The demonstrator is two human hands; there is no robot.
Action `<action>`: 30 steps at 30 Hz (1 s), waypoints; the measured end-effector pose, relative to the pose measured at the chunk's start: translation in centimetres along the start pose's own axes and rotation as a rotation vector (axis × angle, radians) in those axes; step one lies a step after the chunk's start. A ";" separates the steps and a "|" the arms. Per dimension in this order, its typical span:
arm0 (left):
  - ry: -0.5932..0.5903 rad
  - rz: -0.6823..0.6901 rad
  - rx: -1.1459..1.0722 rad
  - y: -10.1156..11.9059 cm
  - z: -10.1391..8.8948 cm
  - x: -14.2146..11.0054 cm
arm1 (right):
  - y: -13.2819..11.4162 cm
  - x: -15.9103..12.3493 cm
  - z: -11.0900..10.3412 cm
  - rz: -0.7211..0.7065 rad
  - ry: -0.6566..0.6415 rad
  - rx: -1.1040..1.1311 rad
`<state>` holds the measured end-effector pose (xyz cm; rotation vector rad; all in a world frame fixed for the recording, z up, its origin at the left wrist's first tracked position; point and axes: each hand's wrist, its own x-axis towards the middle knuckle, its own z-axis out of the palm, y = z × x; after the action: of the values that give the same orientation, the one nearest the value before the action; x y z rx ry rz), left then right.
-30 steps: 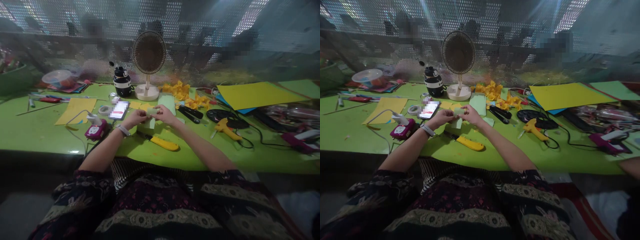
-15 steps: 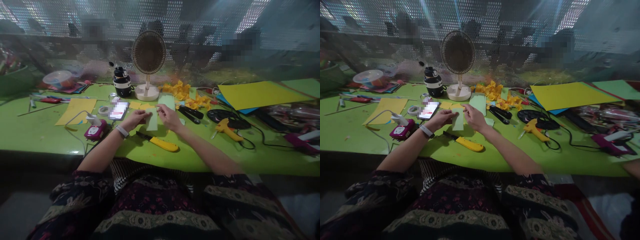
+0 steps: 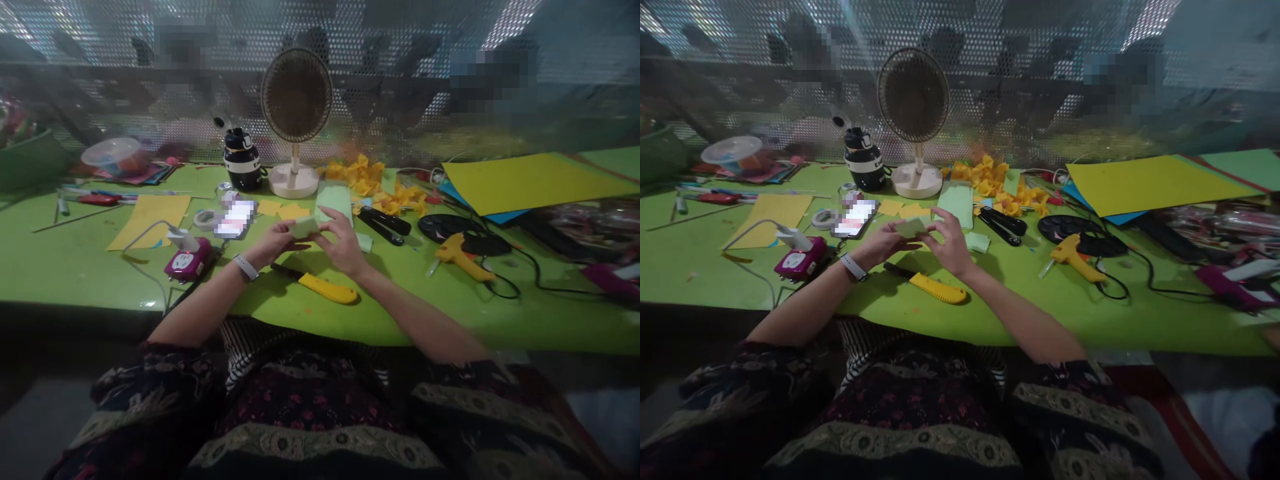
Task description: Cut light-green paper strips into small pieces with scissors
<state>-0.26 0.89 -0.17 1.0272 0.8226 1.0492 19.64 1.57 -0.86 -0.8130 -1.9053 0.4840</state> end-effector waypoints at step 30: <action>-0.017 0.071 -0.151 0.1 1.2 -0.3 | 0.4 0.4 -0.7 0.271 -0.122 0.378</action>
<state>0.71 0.26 0.29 0.9416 0.6865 1.1433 20.28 2.15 -0.52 -0.8042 -1.7416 1.0464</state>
